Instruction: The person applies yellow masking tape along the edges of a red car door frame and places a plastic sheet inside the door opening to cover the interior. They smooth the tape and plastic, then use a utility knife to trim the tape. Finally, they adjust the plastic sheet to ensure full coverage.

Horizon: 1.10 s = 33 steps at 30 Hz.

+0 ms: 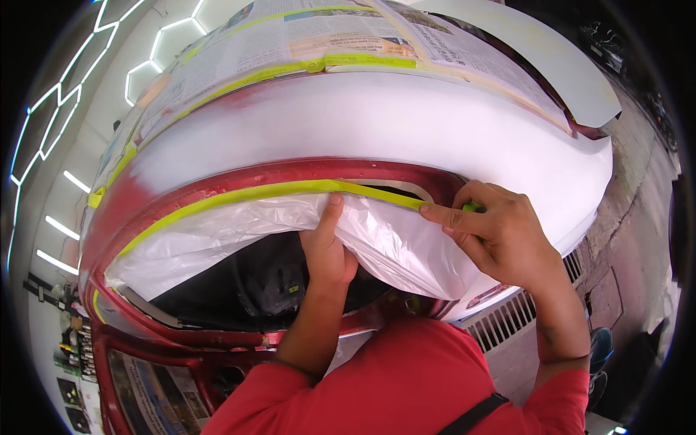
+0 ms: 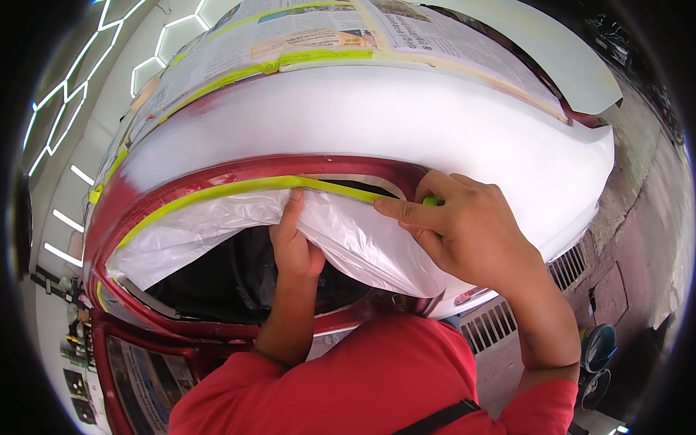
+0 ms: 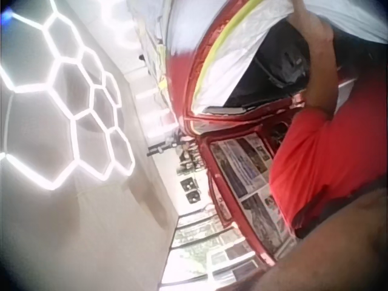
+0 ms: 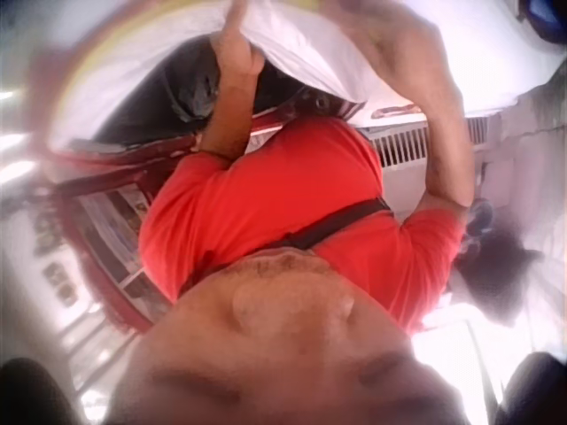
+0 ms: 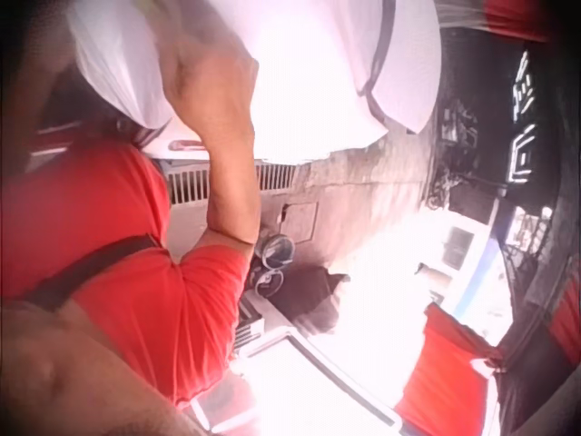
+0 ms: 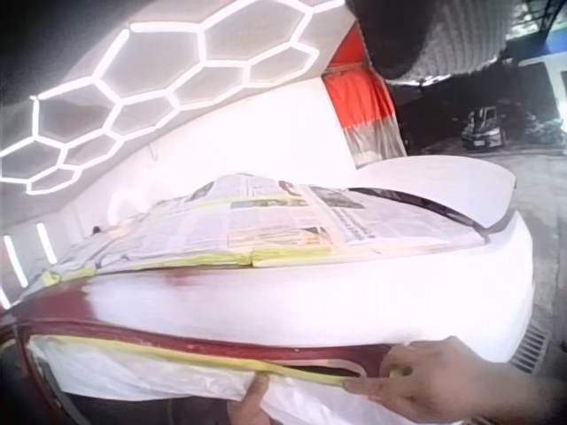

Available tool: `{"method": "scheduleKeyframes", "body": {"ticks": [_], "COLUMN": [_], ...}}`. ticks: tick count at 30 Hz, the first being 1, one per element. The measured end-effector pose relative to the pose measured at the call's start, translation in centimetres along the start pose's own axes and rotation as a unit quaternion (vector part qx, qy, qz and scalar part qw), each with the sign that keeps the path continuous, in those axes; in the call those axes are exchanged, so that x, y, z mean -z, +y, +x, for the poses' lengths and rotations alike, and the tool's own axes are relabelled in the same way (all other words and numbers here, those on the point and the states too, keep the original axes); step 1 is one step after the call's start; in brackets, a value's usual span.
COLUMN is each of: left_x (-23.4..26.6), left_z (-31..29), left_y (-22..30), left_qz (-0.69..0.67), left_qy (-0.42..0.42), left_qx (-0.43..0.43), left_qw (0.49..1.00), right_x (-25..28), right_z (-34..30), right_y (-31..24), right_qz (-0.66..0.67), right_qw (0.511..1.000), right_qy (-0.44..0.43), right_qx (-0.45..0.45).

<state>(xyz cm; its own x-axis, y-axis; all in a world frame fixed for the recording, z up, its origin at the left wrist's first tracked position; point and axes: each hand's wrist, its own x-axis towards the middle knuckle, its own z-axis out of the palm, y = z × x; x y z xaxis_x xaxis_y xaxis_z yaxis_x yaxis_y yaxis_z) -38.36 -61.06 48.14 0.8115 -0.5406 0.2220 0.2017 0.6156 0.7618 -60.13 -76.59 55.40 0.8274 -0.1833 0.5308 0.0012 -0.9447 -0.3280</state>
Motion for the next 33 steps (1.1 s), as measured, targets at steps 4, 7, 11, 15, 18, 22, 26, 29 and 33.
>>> {"method": "scheduleKeyframes", "body": {"ticks": [4, 7, 11, 15, 18, 22, 26, 29, 33], "left_x": [-0.1, -0.4, -1.3, -2.0, -1.7, -1.9, -3.0, -3.1, -3.4], "left_z": [0.3, 0.5, 0.5, 0.6, 1.0, 1.1, 0.6, 0.5, 0.7], "left_y": [-0.1, -0.2, -0.4, -0.6, -0.9, -1.6, -3.4, -4.3, -4.2], "left_qz": [-0.010, -0.010, -0.011, -0.019, 0.003, 0.002, 0.003, 0.018, 0.015], "left_qy": [-0.004, -0.008, -0.006, 0.010, 0.022, 0.027, 0.029, 0.011, 0.015], "left_qx": [-0.002, -0.004, -0.015, -0.031, -0.041, -0.073, -0.056, -0.045, -0.044], "left_qw": [1.000, 1.000, 1.000, 0.999, 0.999, 0.997, 0.998, 0.999, 0.999], "right_x": [0.4, 0.6, 0.6, 0.4, 0.2, -0.1, -0.3, -0.2, -0.4], "right_z": [0.9, 1.5, 1.8, 1.9, 2.3, 2.5, 2.6, 2.6, 2.6], "right_y": [-1.2, -1.5, -1.3, -1.8, -2.5, -2.2, -2.2, -2.0, -2.0], "right_qz": [-0.171, -0.217, -0.211, -0.226, -0.208, -0.166, -0.153, -0.144, -0.126], "right_qw": [0.980, 0.968, 0.971, 0.965, 0.966, 0.972, 0.972, 0.972, 0.973], "right_qy": [-0.095, -0.120, -0.107, -0.122, -0.129, -0.129, -0.132, -0.136, -0.144], "right_qx": [-0.021, -0.032, -0.038, -0.058, -0.086, -0.102, -0.119, -0.126, -0.131]}}
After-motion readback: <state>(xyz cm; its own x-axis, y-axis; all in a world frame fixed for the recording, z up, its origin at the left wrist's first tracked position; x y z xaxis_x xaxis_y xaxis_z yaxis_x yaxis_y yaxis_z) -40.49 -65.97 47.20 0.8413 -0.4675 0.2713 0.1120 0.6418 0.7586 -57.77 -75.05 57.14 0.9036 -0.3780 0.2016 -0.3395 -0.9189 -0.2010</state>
